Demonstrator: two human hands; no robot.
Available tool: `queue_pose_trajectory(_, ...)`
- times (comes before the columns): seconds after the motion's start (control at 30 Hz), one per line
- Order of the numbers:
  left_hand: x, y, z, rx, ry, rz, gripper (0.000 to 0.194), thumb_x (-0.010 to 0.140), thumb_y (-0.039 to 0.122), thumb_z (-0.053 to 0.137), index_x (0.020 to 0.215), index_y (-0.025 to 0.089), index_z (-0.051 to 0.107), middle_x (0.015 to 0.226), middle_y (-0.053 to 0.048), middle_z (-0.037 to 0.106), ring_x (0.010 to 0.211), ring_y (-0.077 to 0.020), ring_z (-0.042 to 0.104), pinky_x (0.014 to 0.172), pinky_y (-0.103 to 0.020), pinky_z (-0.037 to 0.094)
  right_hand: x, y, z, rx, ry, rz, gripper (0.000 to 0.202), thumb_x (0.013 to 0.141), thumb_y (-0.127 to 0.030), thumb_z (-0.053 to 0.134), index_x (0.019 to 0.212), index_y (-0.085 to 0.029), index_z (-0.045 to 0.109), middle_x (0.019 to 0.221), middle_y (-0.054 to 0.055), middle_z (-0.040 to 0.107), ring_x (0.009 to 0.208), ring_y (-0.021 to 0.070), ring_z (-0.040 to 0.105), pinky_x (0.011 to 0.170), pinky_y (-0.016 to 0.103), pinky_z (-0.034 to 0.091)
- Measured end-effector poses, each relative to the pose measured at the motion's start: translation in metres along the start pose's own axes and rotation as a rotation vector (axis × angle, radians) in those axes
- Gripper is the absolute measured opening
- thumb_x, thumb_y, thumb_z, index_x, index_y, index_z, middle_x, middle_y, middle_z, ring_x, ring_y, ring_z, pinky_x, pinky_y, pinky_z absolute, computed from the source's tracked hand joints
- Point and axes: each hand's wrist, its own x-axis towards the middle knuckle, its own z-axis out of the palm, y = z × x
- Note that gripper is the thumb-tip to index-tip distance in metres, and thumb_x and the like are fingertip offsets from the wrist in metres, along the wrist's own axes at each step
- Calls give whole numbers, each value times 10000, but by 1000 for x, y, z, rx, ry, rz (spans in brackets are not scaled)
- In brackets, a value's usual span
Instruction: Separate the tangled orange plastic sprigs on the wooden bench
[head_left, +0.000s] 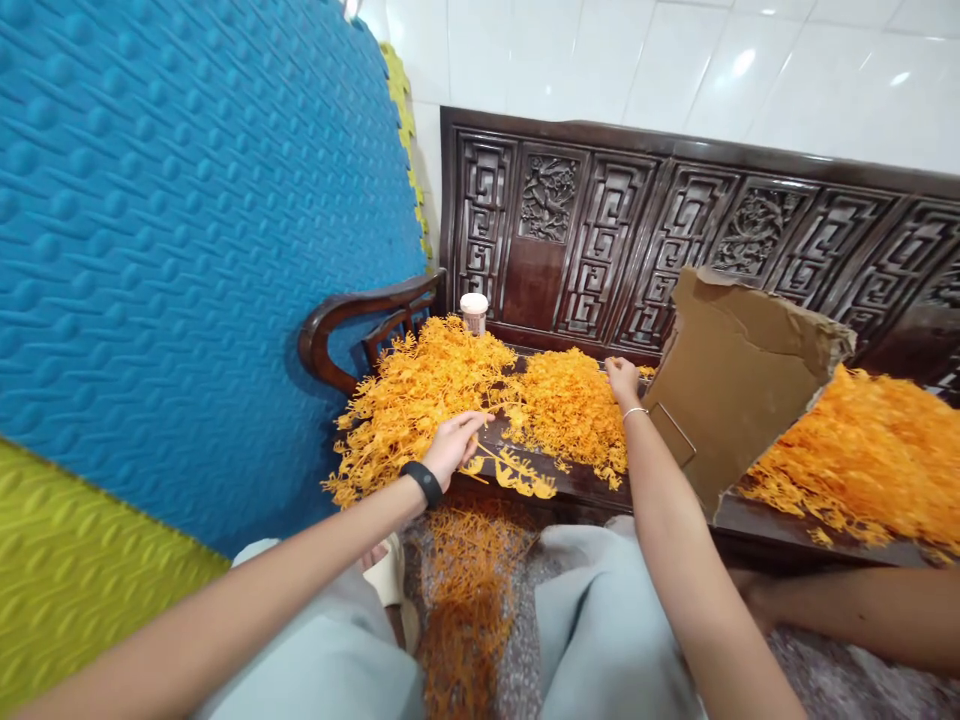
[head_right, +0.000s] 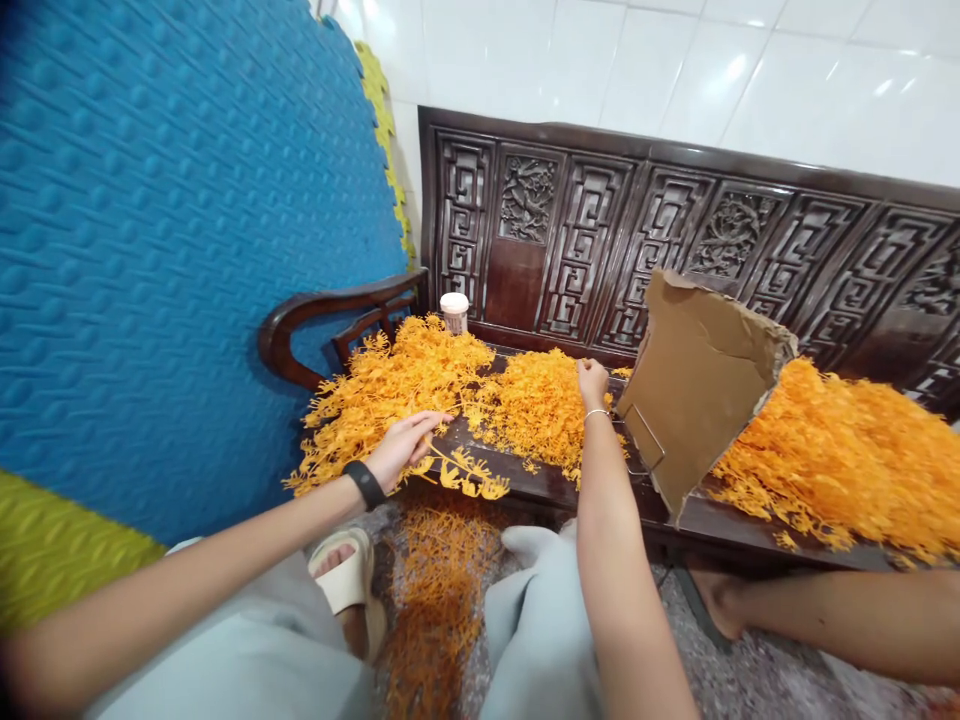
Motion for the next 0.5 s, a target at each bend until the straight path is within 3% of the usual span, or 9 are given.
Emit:
queue_pose_trajectory(0.13, 9, -5, -9, -7, 106, -26, 255, 678, 313, 511, 811, 119, 607, 325, 96, 296, 297, -44, 220, 364, -182, 127, 1, -8, 11, 11, -30, -3, 357, 743, -425, 426, 623, -142, 607, 553, 50, 587, 552, 146, 501, 559, 237, 353)
queue_pose_trajectory(0.27, 12, -3, -9, -8, 105, -27, 285, 678, 344, 510, 837, 131, 613, 323, 100, 277, 296, -47, 198, 357, -186, 113, 1, -14, 23, 28, -58, 5, 226, 690, -338, 511, 728, -149, 629, 665, 49, 615, 607, 145, 519, 587, 233, 370)
queue_pose_trajectory(0.5, 11, 0, -12, -59, 129, 34, 287, 666, 341, 532, 818, 114, 619, 366, 77, 365, 318, -36, 227, 372, -185, 146, -4, -28, 35, 40, -45, 30, 224, 657, -239, 549, 853, -137, 587, 1023, 127, 521, 963, 220, 483, 835, 337, 354)
